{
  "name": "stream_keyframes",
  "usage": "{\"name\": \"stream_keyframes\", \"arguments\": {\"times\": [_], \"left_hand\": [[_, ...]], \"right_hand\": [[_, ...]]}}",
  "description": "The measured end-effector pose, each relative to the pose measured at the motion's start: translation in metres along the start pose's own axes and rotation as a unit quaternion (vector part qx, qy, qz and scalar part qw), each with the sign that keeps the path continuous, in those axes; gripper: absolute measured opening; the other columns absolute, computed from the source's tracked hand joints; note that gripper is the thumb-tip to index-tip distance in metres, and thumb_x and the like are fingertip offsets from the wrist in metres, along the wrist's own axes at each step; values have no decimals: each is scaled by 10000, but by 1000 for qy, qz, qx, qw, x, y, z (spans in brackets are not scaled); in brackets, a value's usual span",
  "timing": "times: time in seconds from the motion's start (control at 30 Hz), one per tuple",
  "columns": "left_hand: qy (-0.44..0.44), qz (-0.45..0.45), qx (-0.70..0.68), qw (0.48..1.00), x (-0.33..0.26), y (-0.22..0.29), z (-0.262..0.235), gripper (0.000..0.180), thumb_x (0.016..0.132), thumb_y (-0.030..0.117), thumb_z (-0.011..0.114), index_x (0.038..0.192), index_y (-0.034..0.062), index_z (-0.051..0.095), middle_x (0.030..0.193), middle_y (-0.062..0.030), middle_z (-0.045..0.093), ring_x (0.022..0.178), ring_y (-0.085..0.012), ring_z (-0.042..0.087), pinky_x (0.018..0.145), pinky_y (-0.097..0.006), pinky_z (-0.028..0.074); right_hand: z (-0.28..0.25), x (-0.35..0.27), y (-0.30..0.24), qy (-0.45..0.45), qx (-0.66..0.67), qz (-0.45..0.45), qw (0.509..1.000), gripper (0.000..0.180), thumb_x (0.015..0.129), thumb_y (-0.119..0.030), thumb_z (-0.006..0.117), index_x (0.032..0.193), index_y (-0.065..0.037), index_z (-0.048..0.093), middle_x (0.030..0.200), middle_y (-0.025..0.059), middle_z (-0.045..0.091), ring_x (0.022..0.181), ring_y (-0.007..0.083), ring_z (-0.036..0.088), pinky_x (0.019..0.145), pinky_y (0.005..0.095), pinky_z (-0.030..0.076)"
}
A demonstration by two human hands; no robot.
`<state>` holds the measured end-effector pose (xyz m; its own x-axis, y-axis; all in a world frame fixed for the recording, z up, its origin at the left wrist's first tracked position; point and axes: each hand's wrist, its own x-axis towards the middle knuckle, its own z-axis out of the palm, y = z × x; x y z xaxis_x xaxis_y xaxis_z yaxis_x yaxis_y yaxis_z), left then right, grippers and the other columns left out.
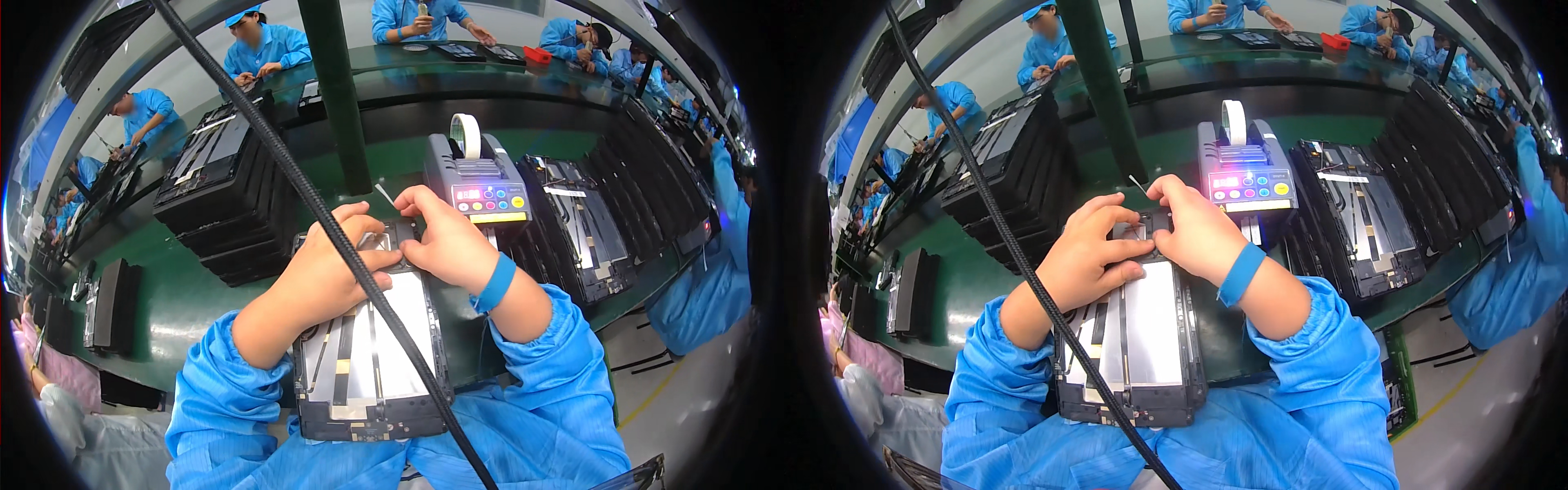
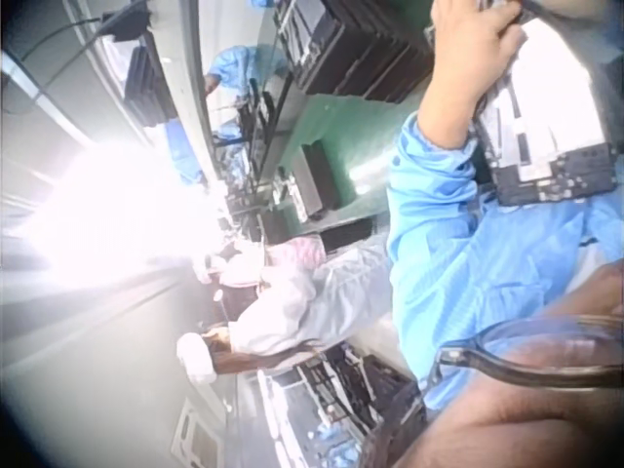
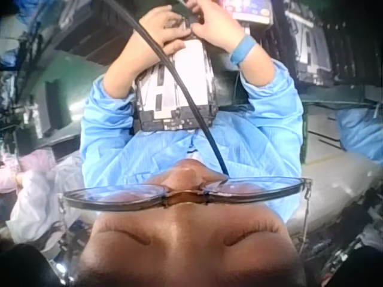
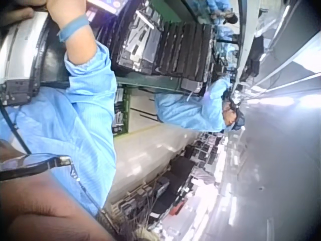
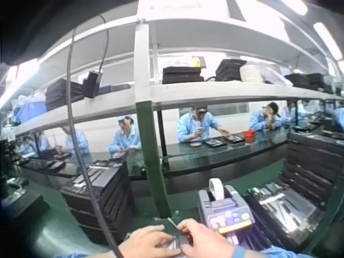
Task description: The person applies white adhesive strips to the internal components of a black electronic device, likely a laptop or tablet chassis. They repeatedly pick up a device from a stack, apply the strips to specific areas, and place the device back on the stack. The process is repetitive and performed by hand.
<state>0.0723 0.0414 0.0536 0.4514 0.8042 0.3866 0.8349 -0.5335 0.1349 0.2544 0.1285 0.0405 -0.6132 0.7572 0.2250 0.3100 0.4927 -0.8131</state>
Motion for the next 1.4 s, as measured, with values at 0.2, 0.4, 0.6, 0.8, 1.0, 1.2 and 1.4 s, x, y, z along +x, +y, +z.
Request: {"name": "stream_keyframes", "arguments": {"times": [0.2, 0.4, 0.6, 0.8, 1.0, 1.2, 1.4], "left_hand": [[13, 12, 95, 995, 3, 8, -3, 333, 702, 279, 739, 1015, 169, 705, 1146, -97, 560, 1214, -341, 449, 953, -482, 378], [3, -9, -10, 1000, -2, -6, 3, 295, 741, 234, 696, 1023, 150, 712, 1163, -144, 550, 1223, -380, 436, 994, -492, 354], [-35, -72, -82, 993, 0, -11, 2, 267, 811, 227, 633, 1055, 157, 717, 1254, -199, 514, 1293, -415, 356, 1057, -490, 289], [0, -127, -90, 988, 4, -7, 8, 207, 793, 324, 666, 908, 179, 759, 1219, -197, 562, 1282, -426, 373, 1039, -529, 293], [-47, -180, -61, 981, 15, 6, 1, 213, 796, 322, 681, 855, 132, 760, 1240, -197, 562, 1330, -411, 323, 1065, -479, 270], [-68, -176, -119, 975, 22, -5, 1, 178, 728, 278, 747, 834, 135, 747, 1159, -178, 600, 1308, -405, 351, 1084, -476, 254], [-28, -202, -110, 973, 27, -3, 1, 204, 704, 233, 761, 842, 95, 700, 1081, -172, 602, 1231, -379, 428, 1107, -486, 241]], "right_hand": [[-8, -7, -5, 10, -29, -37, 999, 308, 785, -80, 631, 1070, -65, 516, 1054, 167, 580, 908, 316, 603, 787, 382, 486], [-34, 6, -17, -184, -169, -94, 964, 89, 843, -117, 591, 859, -30, 580, 730, 119, 595, 711, 276, 593, 639, 364, 461], [-28, 28, -22, -263, -284, -55, 920, 159, 865, -176, 560, 860, -27, 615, 817, 163, 625, 819, 357, 603, 738, 423, 468], [-26, 32, -21, -286, -306, -63, 906, 187, 869, -176, 552, 881, -9, 635, 837, 182, 636, 832, 366, 612, 760, 426, 475], [-23, 28, -29, -256, -317, 2, 913, 240, 841, -202, 568, 893, 14, 659, 864, 214, 653, 803, 374, 633, 738, 418, 498], [1, -3, -6, -52, -241, 50, 968, 168, 836, -201, 594, 806, -37, 576, 753, 124, 623, 716, 236, 621, 634, 344, 482], [40, -25, 32, 149, 265, 136, 943, 137, 855, -164, 593, 769, -94, 512, 678, -30, 477, 608, 73, 436, 519, 251, 361]]}}
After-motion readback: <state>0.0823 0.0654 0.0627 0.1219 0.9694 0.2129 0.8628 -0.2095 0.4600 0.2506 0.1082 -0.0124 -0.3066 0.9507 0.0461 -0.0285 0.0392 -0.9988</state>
